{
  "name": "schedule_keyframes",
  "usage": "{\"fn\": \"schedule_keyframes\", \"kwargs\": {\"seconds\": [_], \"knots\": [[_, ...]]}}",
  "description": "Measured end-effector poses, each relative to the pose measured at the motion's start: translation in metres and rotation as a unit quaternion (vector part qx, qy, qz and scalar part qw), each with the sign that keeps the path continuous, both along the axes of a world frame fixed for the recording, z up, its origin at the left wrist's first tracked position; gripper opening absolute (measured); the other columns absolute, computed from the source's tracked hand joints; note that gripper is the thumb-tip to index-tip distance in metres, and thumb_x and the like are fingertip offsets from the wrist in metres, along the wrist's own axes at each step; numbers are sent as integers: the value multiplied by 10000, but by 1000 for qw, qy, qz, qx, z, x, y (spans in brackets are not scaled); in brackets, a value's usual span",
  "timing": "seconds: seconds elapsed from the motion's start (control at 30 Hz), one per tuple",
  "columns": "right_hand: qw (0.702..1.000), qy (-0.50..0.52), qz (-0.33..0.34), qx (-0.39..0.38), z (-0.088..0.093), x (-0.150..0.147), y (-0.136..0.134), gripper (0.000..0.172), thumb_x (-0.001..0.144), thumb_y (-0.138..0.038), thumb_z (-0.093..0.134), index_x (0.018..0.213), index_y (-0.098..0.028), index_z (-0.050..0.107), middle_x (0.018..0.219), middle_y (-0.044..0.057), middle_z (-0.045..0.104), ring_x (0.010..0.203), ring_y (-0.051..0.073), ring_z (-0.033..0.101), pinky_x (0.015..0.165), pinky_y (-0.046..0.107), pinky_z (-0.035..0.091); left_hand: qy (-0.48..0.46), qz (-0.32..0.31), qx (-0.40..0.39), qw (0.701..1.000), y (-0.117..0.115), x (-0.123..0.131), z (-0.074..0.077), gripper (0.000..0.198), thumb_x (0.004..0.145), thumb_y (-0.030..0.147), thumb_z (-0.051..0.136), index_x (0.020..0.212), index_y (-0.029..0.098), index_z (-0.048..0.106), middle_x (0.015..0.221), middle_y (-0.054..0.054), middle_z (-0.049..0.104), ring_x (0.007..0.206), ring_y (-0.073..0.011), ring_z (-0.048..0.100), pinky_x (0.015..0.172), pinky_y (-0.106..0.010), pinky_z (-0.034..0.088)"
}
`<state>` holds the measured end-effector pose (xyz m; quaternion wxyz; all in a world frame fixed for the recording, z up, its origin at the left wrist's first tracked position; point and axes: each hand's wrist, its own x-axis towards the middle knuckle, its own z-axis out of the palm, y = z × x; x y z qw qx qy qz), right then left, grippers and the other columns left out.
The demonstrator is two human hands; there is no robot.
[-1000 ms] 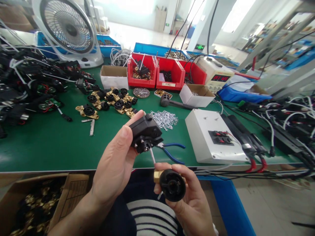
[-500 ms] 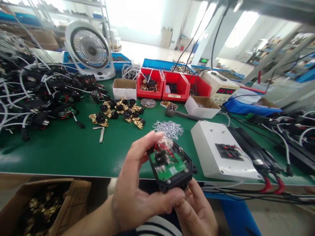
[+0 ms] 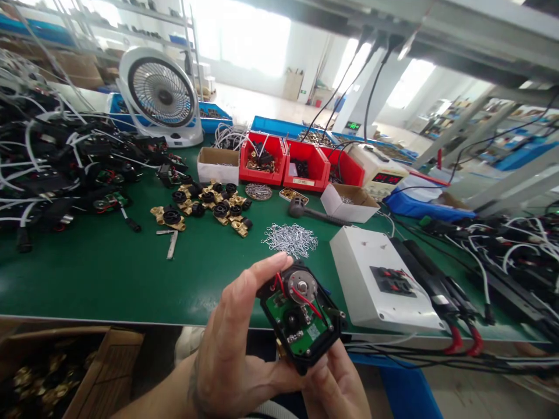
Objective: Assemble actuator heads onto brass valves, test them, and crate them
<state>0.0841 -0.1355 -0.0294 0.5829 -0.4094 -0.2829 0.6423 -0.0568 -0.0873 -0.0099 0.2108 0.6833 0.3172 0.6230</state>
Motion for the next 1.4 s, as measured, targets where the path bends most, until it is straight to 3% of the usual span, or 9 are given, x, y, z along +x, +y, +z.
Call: {"fn": "schedule_keyframes", "kwargs": {"seconds": [0.33, 0.6, 0.7, 0.8, 0.9, 1.0, 1.1, 1.27, 1.4], "knots": [[1000, 16, -5, -9, 2, -1, -1, 507, 731, -471, 801, 1182, -275, 676, 1157, 103, 735, 1125, 281, 658, 1001, 428, 490, -26, -6, -1, 1000, -1, 0, 1, 1155, 655, 239, 875, 1516, 482, 143, 1447, 27, 525, 1249, -280, 573, 1010, -450, 560], [1000, 14, 13, -3, -3, 2, -3, 491, 752, -464, 788, 1194, -297, 655, 1109, 85, 739, 1052, 265, 686, 923, 392, 536, -10, -16, -29, 999, -3, -2, 4, 1143, 667, 212, 862, 1513, 491, 146, 1480, 59, 482, 1305, -260, 512, 1105, -439, 477], [998, 20, 63, 11, 1, 3, -5, 529, 752, -433, 795, 1235, -300, 626, 974, 72, 747, 806, 236, 722, 757, 371, 580, -42, -36, -141, 988, 0, -4, 13, 823, 803, 312, 762, 1484, 440, 318, 1497, 31, 463, 1333, -253, 489, 1081, -381, 490], [995, 27, 87, 28, 8, 2, -5, 516, 760, -411, 796, 1234, -291, 631, 974, 70, 745, 686, 184, 704, 708, 340, 576, -117, -77, -287, 948, 6, -6, 22, 454, 960, 419, 537, 1409, 379, 486, 1422, 6, 556, 1308, -235, 528, 1079, -351, 480], [994, 33, 95, 29, 14, 0, -2, 478, 782, -437, 772, 1222, -311, 637, 924, 45, 740, 626, 158, 686, 636, 312, 578, -183, -97, -334, 920, 11, -7, 25, 407, 999, 463, 426, 1350, 321, 575, 1343, -14, 629, 1297, -250, 543, 1175, -436, 362], [995, 20, 91, 39, 17, -1, 3, 428, 810, -406, 757, 1215, -320, 650, 865, 24, 732, 628, 144, 683, 644, 299, 584, -179, -98, -332, 921, 12, -6, 24, 436, 991, 482, 432, 1369, 306, 559, 1362, -22, 617, 1302, -267, 538, 1201, -485, 310], [996, 17, 79, 39, 20, -2, 6, 427, 813, -361, 765, 1222, -309, 658, 851, 21, 729, 670, 144, 696, 694, 300, 590, -122, -90, -306, 940, 9, -6, 24, 410, 981, 469, 470, 1364, 351, 555, 1403, 15, 583, 1338, -252, 502, 1207, -445, 310], [992, 25, 120, 20, 25, 0, 9, 472, 824, -441, 730, 1243, -249, 627, 878, 53, 730, 541, 129, 657, 543, 269, 559, -37, -70, -270, 960, 7, -7, 28, 379, 984, 420, 491, 1362, 428, 530, 1434, 90, 547, 1336, -194, 497, 1172, -330, 365], [996, -37, 67, 37, 30, -2, 10, 415, 825, -439, 729, 1168, -252, 591, 777, 10, 699, 509, 118, 622, 506, 249, 541, 19, -59, -221, 973, 7, -8, 28, 413, 982, 386, 508, 1395, 402, 499, 1462, 93, 518, 1359, -169, 467, 1167, -273, 352]]}}
